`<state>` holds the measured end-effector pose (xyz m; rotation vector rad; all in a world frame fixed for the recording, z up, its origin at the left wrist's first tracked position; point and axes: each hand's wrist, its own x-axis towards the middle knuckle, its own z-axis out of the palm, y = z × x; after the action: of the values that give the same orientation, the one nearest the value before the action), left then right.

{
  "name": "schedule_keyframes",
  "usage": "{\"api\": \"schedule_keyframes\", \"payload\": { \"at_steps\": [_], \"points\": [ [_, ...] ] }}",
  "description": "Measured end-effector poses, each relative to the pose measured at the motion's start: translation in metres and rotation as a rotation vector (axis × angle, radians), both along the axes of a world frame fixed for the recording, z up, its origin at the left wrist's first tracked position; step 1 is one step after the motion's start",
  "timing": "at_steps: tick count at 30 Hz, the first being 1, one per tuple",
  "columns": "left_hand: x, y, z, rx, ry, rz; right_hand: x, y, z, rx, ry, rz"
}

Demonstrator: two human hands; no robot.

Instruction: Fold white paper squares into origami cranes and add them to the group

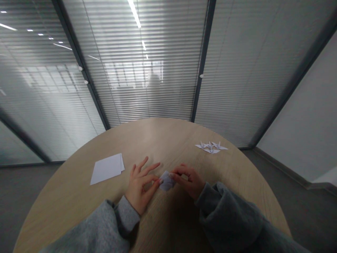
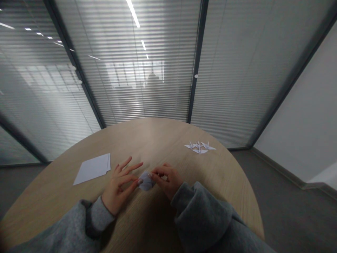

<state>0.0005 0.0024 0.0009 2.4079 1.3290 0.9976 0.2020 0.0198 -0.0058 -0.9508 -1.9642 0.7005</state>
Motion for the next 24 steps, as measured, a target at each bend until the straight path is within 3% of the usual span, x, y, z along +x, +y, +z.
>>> {"api": "schedule_keyframes", "payload": {
  "at_steps": [8,12,24],
  "points": [
    [0.0011,0.0023,-0.0014,-0.098,-0.176,-0.072,0.0034,0.0011,0.0029,0.248,-0.010,-0.086],
    [0.0027,0.0007,-0.0018,-0.148,-0.235,-0.046,0.0043,0.0007,0.0022,0.278,-0.032,-0.117],
    [0.0012,0.0024,-0.0017,-0.025,-0.116,-0.048,0.0001,-0.0009,0.0003,0.305,-0.112,-0.060]
  ]
}}
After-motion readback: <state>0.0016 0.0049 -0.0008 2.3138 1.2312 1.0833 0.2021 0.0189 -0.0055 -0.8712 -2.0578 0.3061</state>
